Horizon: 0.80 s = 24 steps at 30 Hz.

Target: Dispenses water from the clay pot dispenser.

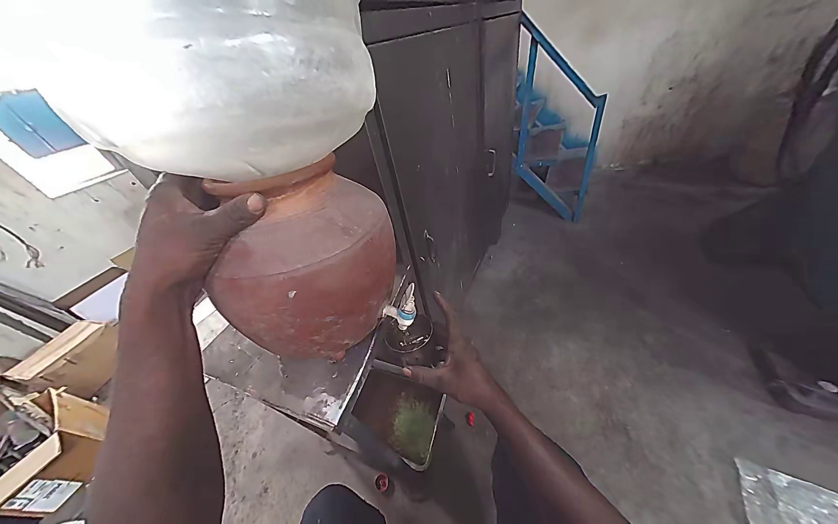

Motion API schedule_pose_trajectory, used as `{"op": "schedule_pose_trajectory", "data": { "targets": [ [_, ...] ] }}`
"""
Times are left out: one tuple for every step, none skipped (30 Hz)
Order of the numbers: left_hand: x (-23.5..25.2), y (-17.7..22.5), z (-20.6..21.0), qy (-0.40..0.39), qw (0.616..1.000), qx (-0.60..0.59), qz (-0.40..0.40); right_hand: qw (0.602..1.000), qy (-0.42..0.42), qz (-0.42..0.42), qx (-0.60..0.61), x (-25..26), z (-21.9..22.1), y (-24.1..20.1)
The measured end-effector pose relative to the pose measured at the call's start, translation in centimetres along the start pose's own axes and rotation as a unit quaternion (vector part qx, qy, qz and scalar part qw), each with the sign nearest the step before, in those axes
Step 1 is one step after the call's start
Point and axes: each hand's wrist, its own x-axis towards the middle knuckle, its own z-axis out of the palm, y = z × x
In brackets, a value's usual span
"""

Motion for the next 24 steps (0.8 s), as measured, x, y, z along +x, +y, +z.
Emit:
{"op": "schedule_pose_trajectory", "data": {
  "targets": [
    [0.05, 0.00, 0.00, 0.000, 1.000, 0.000, 0.002, 1.000, -0.002, 0.007, -0.002, 0.01, -0.01, -0.10],
    [0.13, 0.03, 0.01, 0.002, 1.000, 0.000, 0.005, 1.000, -0.003, 0.013, -0.001, 0.05, -0.06, -0.24],
    [0.16, 0.04, -0.01, 0.000, 1.000, -0.001, 0.004, 1.000, -0.005, 0.016, 0.000, 0.04, -0.10, -0.36],
    [0.14, 0.06, -0.02, -0.001, 1.000, 0.001, 0.002, 1.000, -0.005, 0.018, 0.001, 0.04, -0.12, -0.43],
    [0.14, 0.07, -0.02, 0.002, 1.000, 0.003, -0.003, 1.000, -0.005, 0.017, 0.003, 0.04, -0.11, -0.44],
    [0.11, 0.07, -0.02, 0.005, 1.000, 0.004, -0.007, 1.000, -0.005, 0.018, 0.004, 0.05, -0.08, -0.46],
    [0.10, 0.05, -0.02, 0.007, 1.000, 0.005, -0.010, 1.000, -0.006, 0.019, 0.005, 0.06, -0.05, -0.47],
    [0.12, 0.00, -0.06, 0.008, 1.000, 0.007, -0.011, 1.000, -0.006, 0.018, 0.006, 0.06, -0.03, -0.51],
    [0.13, -0.05, -0.13, 0.009, 1.000, 0.007, -0.013, 1.000, -0.006, 0.013, 0.008, 0.06, 0.00, -0.52],
    [0.13, -0.10, -0.17, 0.010, 1.000, 0.006, -0.014, 1.000, -0.006, 0.010, 0.010, 0.06, 0.02, -0.55],
    [0.10, -0.13, -0.18, 0.012, 1.000, 0.003, -0.013, 1.000, -0.005, 0.007, 0.011, 0.07, 0.06, -0.50],
    [0.07, -0.19, -0.22, 0.013, 1.000, 0.001, -0.014, 1.000, -0.005, 0.007, 0.011, 0.07, 0.11, -0.41],
    [0.03, -0.26, -0.22, 0.018, 1.000, 0.005, -0.016, 1.000, -0.004, 0.007, 0.012, 0.11, 0.15, -0.33],
    [0.01, -0.36, -0.27, 0.023, 1.000, 0.007, -0.020, 1.000, -0.003, 0.006, 0.012, 0.15, 0.24, -0.24],
    [0.01, -0.48, -0.35, 0.026, 0.999, 0.003, -0.025, 1.000, -0.002, 0.005, 0.012, 0.21, 0.34, -0.16],
    [0.02, -0.60, -0.42, 0.029, 0.999, 0.003, -0.029, 1.000, -0.001, 0.005, 0.012, 0.27, 0.43, -0.07],
    [0.03, -0.70, -0.45, 0.034, 0.999, 0.006, -0.032, 1.000, -0.002, 0.007, 0.014, 0.30, 0.47, -0.03],
    [0.05, -0.83, -0.50, 0.038, 0.999, 0.007, -0.037, 1.000, -0.004, 0.009, 0.017, 0.31, 0.49, -0.03],
    [0.04, -0.91, -0.58, 0.042, 0.998, 0.005, -0.043, 1.000, -0.006, 0.011, 0.018, 0.31, 0.52, -0.04],
    [0.01, -0.92, -0.61, 0.044, 0.998, 0.004, -0.045, 1.000, -0.007, 0.012, 0.019, 0.30, 0.55, -0.07],
    [-0.03, -0.91, -0.58, 0.046, 0.998, 0.002, -0.044, 1.000, -0.004, 0.011, 0.017, 0.29, 0.60, -0.06],
    [-0.09, -0.86, -0.51, 0.047, 0.998, 0.002, -0.042, 1.000, -0.002, 0.010, 0.014, 0.31, 0.63, 0.01],
    [-0.16, -0.84, -0.49, 0.048, 0.998, 0.001, -0.042, 1.000, 0.000, 0.009, 0.012, 0.35, 0.66, 0.10],
    [-0.20, -0.85, -0.50, 0.052, 0.998, 0.005, -0.046, 1.000, 0.000, 0.009, 0.012, 0.39, 0.65, 0.11]
  ]
}}
